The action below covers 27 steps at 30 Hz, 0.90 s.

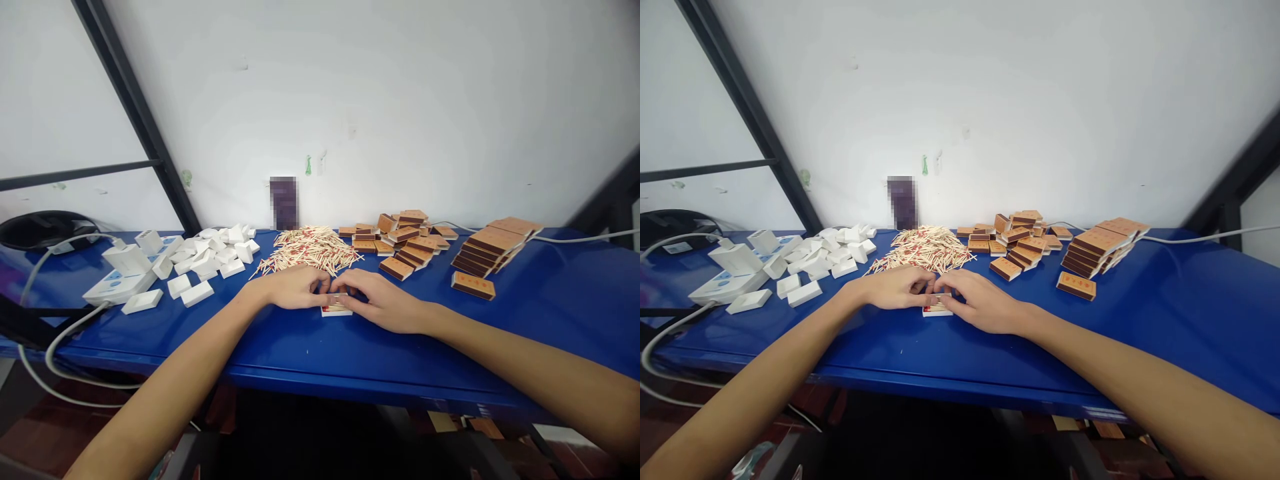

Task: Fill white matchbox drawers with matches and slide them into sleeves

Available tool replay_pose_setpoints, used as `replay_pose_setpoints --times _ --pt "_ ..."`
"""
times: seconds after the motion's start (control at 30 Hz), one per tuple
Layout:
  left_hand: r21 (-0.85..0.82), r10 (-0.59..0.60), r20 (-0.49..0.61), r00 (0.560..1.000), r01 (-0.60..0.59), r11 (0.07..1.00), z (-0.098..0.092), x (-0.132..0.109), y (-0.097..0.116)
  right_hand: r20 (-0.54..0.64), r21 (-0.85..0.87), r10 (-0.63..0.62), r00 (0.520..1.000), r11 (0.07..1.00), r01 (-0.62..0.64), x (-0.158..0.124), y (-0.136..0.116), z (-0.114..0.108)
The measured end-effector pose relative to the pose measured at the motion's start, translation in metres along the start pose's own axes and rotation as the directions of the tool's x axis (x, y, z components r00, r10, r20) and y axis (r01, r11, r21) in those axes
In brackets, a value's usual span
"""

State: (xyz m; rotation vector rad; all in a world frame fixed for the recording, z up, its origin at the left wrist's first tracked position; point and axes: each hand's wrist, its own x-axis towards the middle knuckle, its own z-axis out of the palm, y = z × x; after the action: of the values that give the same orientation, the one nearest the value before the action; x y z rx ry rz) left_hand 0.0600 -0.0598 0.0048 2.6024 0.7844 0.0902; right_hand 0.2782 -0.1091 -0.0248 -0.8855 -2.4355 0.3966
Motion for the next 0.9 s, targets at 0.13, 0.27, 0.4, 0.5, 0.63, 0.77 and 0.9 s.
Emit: replay_pose_setpoints --times 0.13,0.27,0.4,0.5,0.63,0.77,0.9 --pt "-0.014 0.035 -0.009 0.999 -0.035 0.999 -0.002 0.0 0.0 0.025 0.028 -0.003 1.0 1.0 0.002 -0.001 -0.002 -0.002" --pt "0.039 0.083 -0.117 0.99 -0.079 0.996 -0.008 -0.002 0.002 0.004 0.0 0.053 0.999 0.999 -0.053 0.0 -0.001 -0.004" --pt "0.209 0.058 -0.321 0.945 0.011 0.978 -0.017 -0.005 -0.004 0.02 -0.002 0.062 0.998 0.998 -0.062 0.0 0.0 -0.006" --pt "0.312 0.024 -0.369 0.929 0.1 0.945 -0.02 -0.007 -0.013 0.003 -0.034 0.044 0.999 0.998 -0.044 -0.001 0.0 -0.007" --pt "0.365 -0.033 -0.359 0.933 0.173 0.915 -0.015 -0.006 -0.024 0.008 -0.03 0.029 1.0 0.999 -0.029 -0.002 0.001 -0.007" --pt "0.357 0.015 -0.336 0.942 0.112 0.927 -0.009 -0.003 -0.028 0.039 0.0 0.031 0.999 1.0 -0.031 -0.003 -0.002 -0.007" --pt "0.392 0.111 -0.341 0.933 0.034 0.92 -0.004 0.0 -0.028 0.046 0.059 0.026 0.999 0.998 -0.029 -0.002 -0.002 -0.005"
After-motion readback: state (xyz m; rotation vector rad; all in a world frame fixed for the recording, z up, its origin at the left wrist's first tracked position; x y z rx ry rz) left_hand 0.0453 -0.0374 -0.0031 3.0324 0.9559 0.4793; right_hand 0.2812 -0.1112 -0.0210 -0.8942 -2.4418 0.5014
